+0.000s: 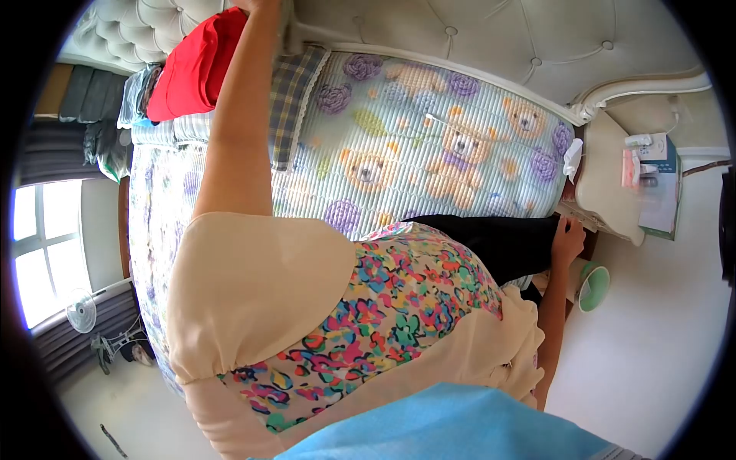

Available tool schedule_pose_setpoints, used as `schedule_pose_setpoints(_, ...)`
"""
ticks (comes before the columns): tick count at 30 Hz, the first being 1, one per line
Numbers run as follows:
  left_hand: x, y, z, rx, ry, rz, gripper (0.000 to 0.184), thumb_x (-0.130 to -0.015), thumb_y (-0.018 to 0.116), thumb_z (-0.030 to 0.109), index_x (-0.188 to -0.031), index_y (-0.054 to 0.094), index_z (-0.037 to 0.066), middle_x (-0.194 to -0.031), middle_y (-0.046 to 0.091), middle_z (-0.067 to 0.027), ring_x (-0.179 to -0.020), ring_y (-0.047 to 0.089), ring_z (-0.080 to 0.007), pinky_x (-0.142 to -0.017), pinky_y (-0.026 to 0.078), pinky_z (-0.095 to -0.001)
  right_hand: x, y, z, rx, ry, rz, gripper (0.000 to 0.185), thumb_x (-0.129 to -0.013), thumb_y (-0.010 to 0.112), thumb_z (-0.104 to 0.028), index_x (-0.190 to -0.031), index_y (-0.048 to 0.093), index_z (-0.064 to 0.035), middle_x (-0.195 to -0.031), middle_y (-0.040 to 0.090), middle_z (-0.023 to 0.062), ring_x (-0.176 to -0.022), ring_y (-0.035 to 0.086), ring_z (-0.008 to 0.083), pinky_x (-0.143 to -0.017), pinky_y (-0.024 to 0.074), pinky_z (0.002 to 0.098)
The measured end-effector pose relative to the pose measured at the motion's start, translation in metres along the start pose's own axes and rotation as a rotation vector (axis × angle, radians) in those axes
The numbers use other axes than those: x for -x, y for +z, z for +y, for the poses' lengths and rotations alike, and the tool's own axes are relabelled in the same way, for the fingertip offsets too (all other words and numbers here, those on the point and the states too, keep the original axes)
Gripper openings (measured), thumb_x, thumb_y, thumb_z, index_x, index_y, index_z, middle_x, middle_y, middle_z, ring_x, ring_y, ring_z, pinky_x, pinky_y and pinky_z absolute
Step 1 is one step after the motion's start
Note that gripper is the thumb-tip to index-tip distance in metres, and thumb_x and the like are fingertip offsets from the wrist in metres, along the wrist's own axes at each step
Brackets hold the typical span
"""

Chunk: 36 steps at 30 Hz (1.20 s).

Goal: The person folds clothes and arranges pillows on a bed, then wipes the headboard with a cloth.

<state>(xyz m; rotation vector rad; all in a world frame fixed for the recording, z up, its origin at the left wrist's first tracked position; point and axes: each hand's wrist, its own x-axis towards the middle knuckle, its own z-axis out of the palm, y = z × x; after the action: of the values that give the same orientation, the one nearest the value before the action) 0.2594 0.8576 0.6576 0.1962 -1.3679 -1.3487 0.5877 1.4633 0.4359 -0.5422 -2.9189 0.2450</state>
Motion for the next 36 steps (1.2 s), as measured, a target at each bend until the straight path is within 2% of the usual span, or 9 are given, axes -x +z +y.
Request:
schedule_pose_setpoints(2, 0.004, -0.011, -0.087, -0.617, -0.019, -0.222, 0.054, -0.082, 0.067, 0.026, -0.127, 0.051, 0.003, -0.111, 0.061, -0.0222, -0.082, 0.063, -0.0347, -0.073, 0.048, -0.0436, -0.001, -0.001, -0.002, 0.015, 0.015, -0.009, 0.029, -0.091, 0.055, -0.035, -0.086, 0.061, -0.0076, -0.092, 0.061, 0.0097, -0.092, 0.057, 0.0333, -0.08, 0.0456, 0.0476)
schedule_pose_setpoints(4, 0.076, -0.02, -0.105, -0.873, 0.548, -0.099, 0.057, -0.079, 0.068, 0.03, -0.125, 0.052, 0.0, -0.11, 0.061, -0.0228, -0.087, 0.062, -0.0357, -0.075, 0.049, -0.0435, -0.002, 0.0, -0.004, 0.022, 0.029, -0.008, 0.028, -0.091, 0.055, -0.035, -0.086, 0.061, -0.0079, -0.091, 0.062, 0.01, -0.092, 0.057, 0.0335, -0.08, 0.0456, 0.0476)
schedule_pose_setpoints(13, 0.086, -0.079, -0.067, -0.831, 0.106, -0.663, 0.044, -0.075, 0.069, 0.027, -0.113, 0.057, 0.009, -0.113, 0.054, -0.0187, -0.1, 0.058, -0.0405, -0.083, 0.048, -0.0473, 0.004, 0.006, 0.013, -0.021, -0.038, 0.059, 0.027, -0.088, 0.056, -0.033, -0.087, 0.061, -0.0068, -0.089, 0.062, 0.0128, -0.088, 0.058, 0.0365, -0.076, 0.0464, 0.0504)
schedule_pose_setpoints(19, -0.059, -0.03, -0.012, -0.37, 0.164, -0.042, 0.05, -0.081, 0.065, 0.022, -0.124, 0.052, -0.001, -0.095, 0.063, -0.0194, -0.088, 0.06, -0.035, -0.081, 0.047, -0.0421, 0.004, 0.007, 0.012, -0.041, -0.066, 0.085, 0.027, -0.089, 0.055, -0.033, -0.085, 0.06, -0.007, -0.089, 0.063, 0.0127, -0.091, 0.058, 0.036, -0.077, 0.0468, 0.0498)
schedule_pose_setpoints(20, -0.059, -0.021, 0.029, -0.135, -0.171, -0.137, 0.047, -0.085, 0.062, 0.019, -0.126, 0.051, 0.0, -0.098, 0.063, -0.019, -0.088, 0.06, -0.0326, -0.082, 0.046, -0.0409, 0.005, 0.008, 0.013, -0.031, -0.063, 0.106, 0.027, -0.089, 0.056, -0.033, -0.085, 0.06, -0.0069, -0.089, 0.063, 0.0128, -0.091, 0.059, 0.0359, -0.077, 0.0468, 0.0495)
schedule_pose_setpoints(22, -0.063, -0.025, -0.005, -0.511, 0.035, -0.298, 0.043, -0.089, 0.059, 0.019, -0.125, 0.05, -0.002, -0.099, 0.063, -0.0202, -0.09, 0.06, -0.0306, -0.08, 0.047, -0.0399, 0.002, 0.01, 0.011, -0.013, -0.037, 0.104, 0.026, -0.089, 0.056, -0.032, -0.085, 0.061, -0.0071, -0.088, 0.063, 0.012, -0.089, 0.058, 0.0353, -0.077, 0.0469, 0.0491)
schedule_pose_setpoints(24, -0.021, -0.034, -0.052, -0.809, 0.181, -0.169, 0.046, -0.081, 0.062, 0.03, -0.119, 0.051, 0.005, -0.113, 0.051, -0.0283, -0.099, 0.055, -0.0477, -0.083, 0.046, -0.0518, 0.006, 0.012, 0.01, 0.009, -0.013, 0.084, 0.025, -0.088, 0.056, -0.031, -0.085, 0.062, -0.0072, -0.088, 0.063, 0.0111, -0.088, 0.058, 0.0347, -0.076, 0.047, 0.0488)
schedule_pose_setpoints(30, 0.086, -0.122, -0.117, -1.043, -0.16, -0.645, 0.05, -0.078, 0.063, 0.034, -0.123, 0.052, 0.015, -0.114, 0.057, -0.0241, -0.106, 0.056, -0.0444, -0.087, 0.046, -0.0514, 0.003, 0.004, 0.002, -0.026, 0.034, 0.04, 0.024, -0.087, 0.058, -0.03, -0.082, 0.062, -0.0067, -0.085, 0.063, 0.0113, -0.086, 0.059, 0.0346, -0.076, 0.0469, 0.048)
schedule_pose_setpoints(36, 0.03, -0.086, -0.07, -0.791, 0.174, -0.259, 0.043, -0.078, 0.066, 0.031, -0.116, 0.057, 0.013, -0.111, 0.055, -0.0212, -0.097, 0.058, -0.042, -0.082, 0.048, -0.0475, 0.003, 0.002, 0.007, -0.083, -0.075, 0.093, 0.027, -0.089, 0.057, -0.033, -0.082, 0.058, -0.0066, -0.085, 0.062, 0.0119, -0.087, 0.057, 0.0358, -0.075, 0.0457, 0.0494)
